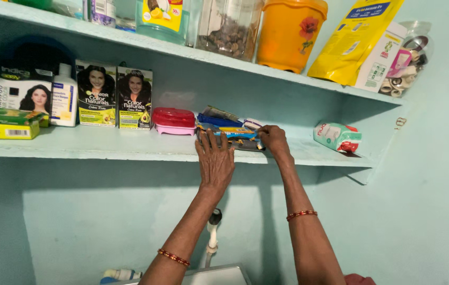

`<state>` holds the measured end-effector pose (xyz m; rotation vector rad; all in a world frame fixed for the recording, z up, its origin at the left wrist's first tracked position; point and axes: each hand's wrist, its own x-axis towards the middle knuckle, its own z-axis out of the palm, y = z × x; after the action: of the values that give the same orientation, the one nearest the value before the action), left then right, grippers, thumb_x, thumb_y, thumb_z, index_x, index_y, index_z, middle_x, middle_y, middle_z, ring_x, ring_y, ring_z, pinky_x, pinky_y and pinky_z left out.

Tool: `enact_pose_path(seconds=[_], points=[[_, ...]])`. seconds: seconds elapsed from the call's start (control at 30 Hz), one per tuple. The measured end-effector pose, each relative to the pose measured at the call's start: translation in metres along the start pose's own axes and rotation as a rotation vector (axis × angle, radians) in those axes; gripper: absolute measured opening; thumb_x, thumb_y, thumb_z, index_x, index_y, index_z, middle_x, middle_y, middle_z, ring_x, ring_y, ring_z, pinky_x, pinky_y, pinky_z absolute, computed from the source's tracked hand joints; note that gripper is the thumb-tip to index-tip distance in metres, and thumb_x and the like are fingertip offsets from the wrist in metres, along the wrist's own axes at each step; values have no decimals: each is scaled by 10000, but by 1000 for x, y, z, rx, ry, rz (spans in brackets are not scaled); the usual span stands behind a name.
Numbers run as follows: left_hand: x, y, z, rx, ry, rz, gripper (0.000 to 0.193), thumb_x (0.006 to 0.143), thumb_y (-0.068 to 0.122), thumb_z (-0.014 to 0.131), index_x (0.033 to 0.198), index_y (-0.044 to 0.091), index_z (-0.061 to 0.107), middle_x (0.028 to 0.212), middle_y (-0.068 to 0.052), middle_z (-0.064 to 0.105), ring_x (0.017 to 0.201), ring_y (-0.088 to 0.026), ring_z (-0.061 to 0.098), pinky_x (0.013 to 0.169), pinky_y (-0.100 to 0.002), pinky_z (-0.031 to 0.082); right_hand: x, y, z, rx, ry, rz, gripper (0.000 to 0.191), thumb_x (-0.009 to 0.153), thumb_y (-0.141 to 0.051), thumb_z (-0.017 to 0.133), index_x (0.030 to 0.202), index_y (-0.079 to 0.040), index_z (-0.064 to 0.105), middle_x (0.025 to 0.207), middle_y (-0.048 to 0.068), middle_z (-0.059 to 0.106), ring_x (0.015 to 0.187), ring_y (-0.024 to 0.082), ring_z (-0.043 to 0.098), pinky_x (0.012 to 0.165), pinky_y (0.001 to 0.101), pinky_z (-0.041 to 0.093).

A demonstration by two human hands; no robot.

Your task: The person wipes items on a bathroom shelf with a pink cloth, one at a time: a black plastic tray, toothpaste tubes, a toothbrush pack, a hair band, and a packaged toothbrush set, placing each cleaned item back on the shelf. They work over a washing machine top where items are set down between wipes.

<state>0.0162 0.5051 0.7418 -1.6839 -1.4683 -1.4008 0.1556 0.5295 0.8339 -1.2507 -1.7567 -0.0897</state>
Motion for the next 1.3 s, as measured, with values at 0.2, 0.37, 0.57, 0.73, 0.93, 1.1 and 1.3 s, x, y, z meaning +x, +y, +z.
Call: enact_pose_path(seconds=[0.2, 0.37, 0.57, 0.73, 0.93, 1.1, 1.3], points=[[-1, 2, 1, 2, 22, 32, 557, 996, 315, 552, 1415, -50, 516, 1497, -396, 379, 1426, -548, 308, 1145, -624, 283, 13, -12, -10, -232, -166, -51, 407, 828, -209, 799, 1188, -36, 719, 1134, 188, 715, 1013, 321, 697, 910, 400, 541], [-1, 1, 9, 38, 15, 58, 558, 999, 314, 555, 1396, -78, 531, 1476, -418, 395, 1403, -557, 334, 1151, -601, 299, 20, -19, -14, -205, -317, 81, 320, 832, -172, 761, 1136, -75, 783, 1115, 151, 771, 1011, 270, 746, 935, 370, 564], [0, -6, 25, 34, 21, 57, 560, 966, 306, 591, 1363, -86, 551, 1463, -398, 414, 1396, -557, 351, 1144, -601, 310, 27, -27, -18, -197, -463, 116, 292, 863, -144, 704, 1141, -86, 774, 1019, 104, 786, 839, 202, 662, 788, 377, 535], [-3, -13, 41, 31, 40, 79, 548, 960, 306, 596, 1347, -81, 560, 1455, -391, 430, 1392, -566, 345, 1125, -616, 317, 33, -23, -20, -176, -588, 117, 359, 890, -151, 669, 1240, -120, 738, 1066, 76, 758, 851, 181, 601, 795, 355, 492], [-9, -18, 58, 34, 92, 92, 528, 971, 300, 591, 1337, -79, 569, 1436, -387, 465, 1388, -557, 362, 1112, -618, 336, 39, -6, -16, 62, -448, 127, 448, 786, -46, 763, 1231, -91, 740, 1167, 94, 744, 1005, 192, 672, 932, 347, 534], [-13, -18, 62, 53, 46, 74, 516, 989, 311, 576, 1339, -67, 574, 1432, -365, 471, 1386, -546, 367, 1109, -623, 343, 42, 0, -15, 24, -142, 111, 507, 745, -73, 840, 1236, -73, 714, 1206, 132, 713, 1028, 203, 676, 952, 334, 533], [-11, -18, 59, 56, 36, 61, 526, 973, 322, 578, 1337, -57, 575, 1439, -356, 465, 1384, -542, 361, 1098, -629, 340, 37, 12, -39, 193, -172, 34, 290, 836, -124, 754, 1115, -50, 786, 989, 128, 805, 833, 184, 743, 789, 287, 593]])
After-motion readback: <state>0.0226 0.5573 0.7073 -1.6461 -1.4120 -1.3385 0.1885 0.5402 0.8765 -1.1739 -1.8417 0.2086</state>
